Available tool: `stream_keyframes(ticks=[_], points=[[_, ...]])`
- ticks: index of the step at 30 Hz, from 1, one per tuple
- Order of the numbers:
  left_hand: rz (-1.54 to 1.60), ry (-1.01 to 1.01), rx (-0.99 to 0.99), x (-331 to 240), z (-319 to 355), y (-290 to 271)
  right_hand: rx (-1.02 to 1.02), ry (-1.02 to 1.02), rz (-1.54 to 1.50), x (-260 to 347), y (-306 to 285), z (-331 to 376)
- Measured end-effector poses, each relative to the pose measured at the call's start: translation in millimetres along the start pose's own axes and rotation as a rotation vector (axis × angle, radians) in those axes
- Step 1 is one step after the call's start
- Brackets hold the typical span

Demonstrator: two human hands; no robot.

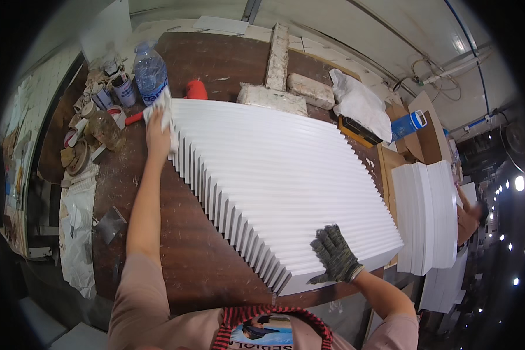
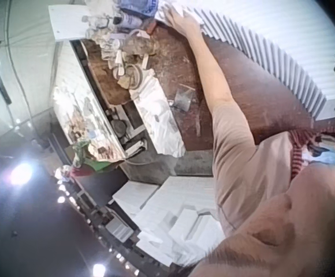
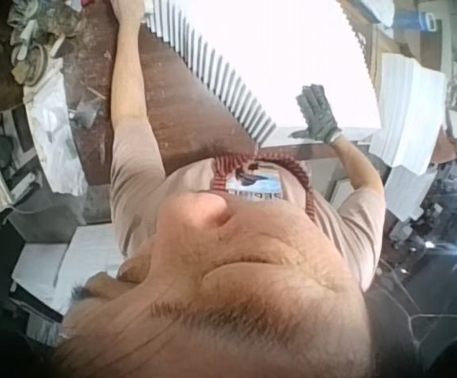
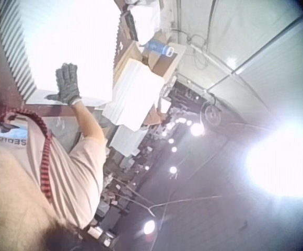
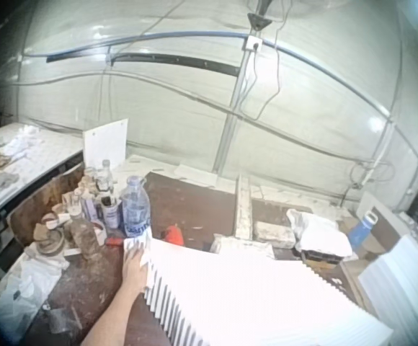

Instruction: The person puts on a glove and wipes a stack of white corrugated foam panels with a cloth. They repeatedly wipe the edges and surfaces of the panels, occasionally lifting and repositioning the stack. The person also picks up a water bottle and a small white block while continuing to wipe the panels.

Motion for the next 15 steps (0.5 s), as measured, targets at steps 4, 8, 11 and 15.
stream_keyframes(ticks=[4,8,11,15], points=[[-0.020,-0.473,0.695,57,90,2,-0.015,-0.031,0.020,0,-2,-1],[0.468,-0.436,0.220,53,35,-38,-0.005,-0.008,0.007,-1,-2,-1],[0.320,-0.047,0.076,-42,21,-15,0.021,0.017,0.005,-3,-1,-1],[-0.160,-0.367,0.685,-117,171,-16,0.022,0.014,-0.005,-3,-3,0]])
Point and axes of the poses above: each hand's wrist, its own z-axis away from the middle knuckle, its own y-axis out of the palm, x = y × z, the point moved 8 cm from there along -z, towards the middle knuckle, and after that the axes turned 5 degrees about -z, right-handed, at the moved point
